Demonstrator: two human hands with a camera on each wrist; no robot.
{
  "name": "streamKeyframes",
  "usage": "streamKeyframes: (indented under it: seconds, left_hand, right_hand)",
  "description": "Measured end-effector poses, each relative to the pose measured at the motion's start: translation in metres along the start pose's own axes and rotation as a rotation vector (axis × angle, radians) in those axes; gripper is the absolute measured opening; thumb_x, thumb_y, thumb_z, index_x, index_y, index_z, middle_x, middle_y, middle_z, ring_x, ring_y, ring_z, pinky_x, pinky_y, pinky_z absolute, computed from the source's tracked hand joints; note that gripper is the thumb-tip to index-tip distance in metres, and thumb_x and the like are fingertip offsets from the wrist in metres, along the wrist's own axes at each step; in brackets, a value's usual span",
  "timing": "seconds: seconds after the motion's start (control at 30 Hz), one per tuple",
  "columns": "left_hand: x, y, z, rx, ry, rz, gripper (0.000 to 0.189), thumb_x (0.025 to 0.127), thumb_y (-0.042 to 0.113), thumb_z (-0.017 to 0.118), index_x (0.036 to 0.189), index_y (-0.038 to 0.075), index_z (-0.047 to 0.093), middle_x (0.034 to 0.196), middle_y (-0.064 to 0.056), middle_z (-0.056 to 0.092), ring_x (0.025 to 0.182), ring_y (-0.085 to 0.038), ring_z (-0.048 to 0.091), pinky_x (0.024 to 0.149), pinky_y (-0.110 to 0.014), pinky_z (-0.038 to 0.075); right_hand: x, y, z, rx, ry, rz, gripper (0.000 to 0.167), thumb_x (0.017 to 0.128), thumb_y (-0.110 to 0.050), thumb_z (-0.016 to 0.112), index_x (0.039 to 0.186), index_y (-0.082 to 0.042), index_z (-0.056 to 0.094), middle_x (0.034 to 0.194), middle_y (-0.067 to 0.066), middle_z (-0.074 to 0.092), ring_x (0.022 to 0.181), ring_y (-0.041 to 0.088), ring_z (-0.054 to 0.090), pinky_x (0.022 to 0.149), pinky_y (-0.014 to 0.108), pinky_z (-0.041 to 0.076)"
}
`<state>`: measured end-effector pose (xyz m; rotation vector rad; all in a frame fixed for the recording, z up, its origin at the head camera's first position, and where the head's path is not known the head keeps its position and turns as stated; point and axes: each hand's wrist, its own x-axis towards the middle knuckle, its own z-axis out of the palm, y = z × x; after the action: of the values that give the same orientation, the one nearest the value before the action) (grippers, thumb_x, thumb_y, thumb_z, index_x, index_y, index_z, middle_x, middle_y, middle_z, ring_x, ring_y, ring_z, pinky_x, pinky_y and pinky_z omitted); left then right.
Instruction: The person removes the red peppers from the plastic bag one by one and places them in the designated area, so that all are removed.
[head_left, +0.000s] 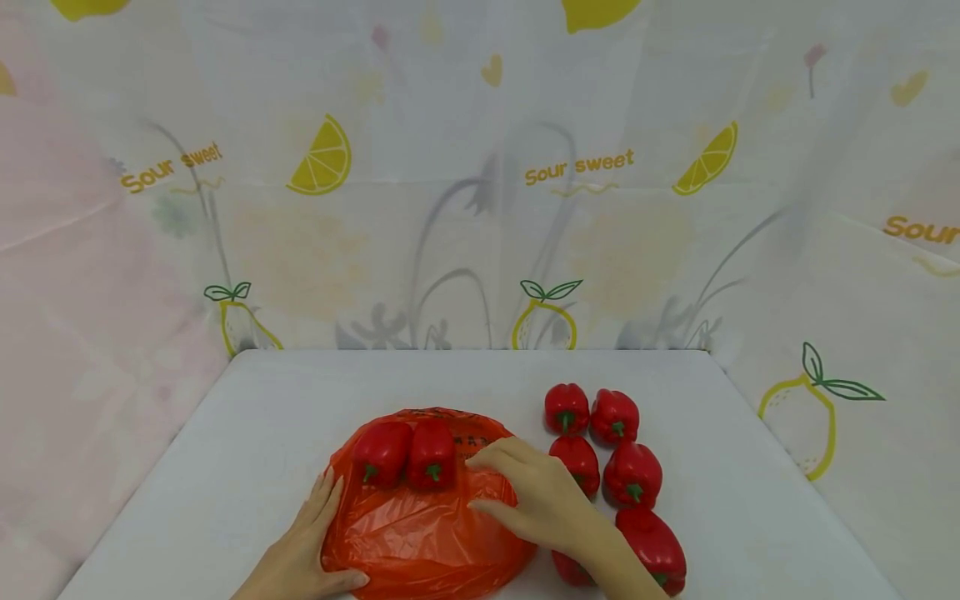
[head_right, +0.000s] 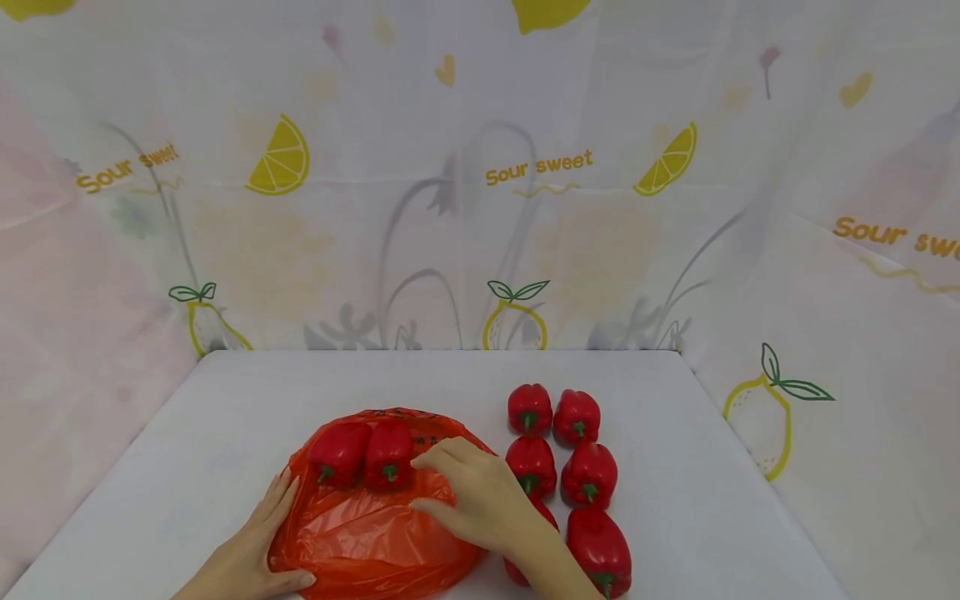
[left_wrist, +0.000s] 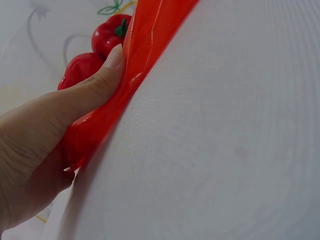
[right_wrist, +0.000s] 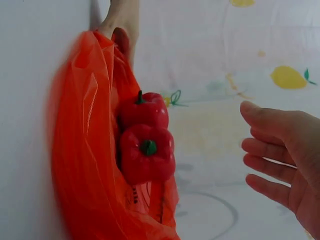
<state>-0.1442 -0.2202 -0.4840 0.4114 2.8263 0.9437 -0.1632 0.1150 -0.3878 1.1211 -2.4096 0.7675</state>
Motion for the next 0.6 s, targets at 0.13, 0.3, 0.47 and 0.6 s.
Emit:
streamKeyframes:
  seconds: [0.13, 0.3, 0.47, 0.6]
  left_hand:
    - [0.0, -0.001, 0.0, -0.005, 0.002, 0.019, 0.128, 0.066, 0.06, 0.079, 0.153, -0.001, 0.007, 0.158, -0.023, 0.002, 0.139, -0.051, 0.014, 0.082, -0.065, 0.047]
    - [0.0, 0.0, -0.001, -0.009, -0.005, 0.028, 0.127, 0.067, 0.057, 0.079, 0.153, -0.002, 0.007, 0.158, -0.025, 0.0, 0.139, -0.052, 0.013, 0.082, -0.065, 0.047]
    - [0.0, 0.0, -0.003, -0.005, -0.014, 0.011, 0.128, 0.066, 0.06, 0.079, 0.153, -0.002, 0.007, 0.158, -0.024, -0.001, 0.139, -0.051, 0.013, 0.082, -0.064, 0.047]
    - [0.0, 0.002, -0.002, -0.01, -0.016, 0.0, 0.128, 0.065, 0.061, 0.079, 0.153, -0.001, 0.009, 0.158, -0.023, 0.0, 0.139, -0.052, 0.014, 0.083, -0.064, 0.047]
  right_hand:
    - [0.009, -0.003, 0.007, 0.008, -0.03, 0.027, 0.039, 0.085, -0.037, 0.074, 0.117, -0.02, 0.063, 0.112, -0.011, 0.061, 0.102, 0.004, 0.058, 0.083, 0.021, 0.051]
    - [0.02, -0.007, 0.013, 0.006, -0.079, 0.077, 0.043, 0.083, -0.038, 0.076, 0.119, -0.019, 0.062, 0.112, -0.01, 0.06, 0.102, 0.005, 0.056, 0.08, 0.021, 0.052]
    - [0.032, -0.009, 0.021, 0.007, -0.136, 0.159, 0.044, 0.083, -0.039, 0.075, 0.119, -0.021, 0.061, 0.115, -0.01, 0.059, 0.104, 0.006, 0.055, 0.08, 0.024, 0.052]
    - [0.039, -0.009, 0.028, 0.021, -0.158, 0.195, 0.045, 0.083, -0.041, 0.075, 0.121, -0.022, 0.06, 0.115, -0.01, 0.06, 0.104, 0.006, 0.056, 0.083, 0.026, 0.052]
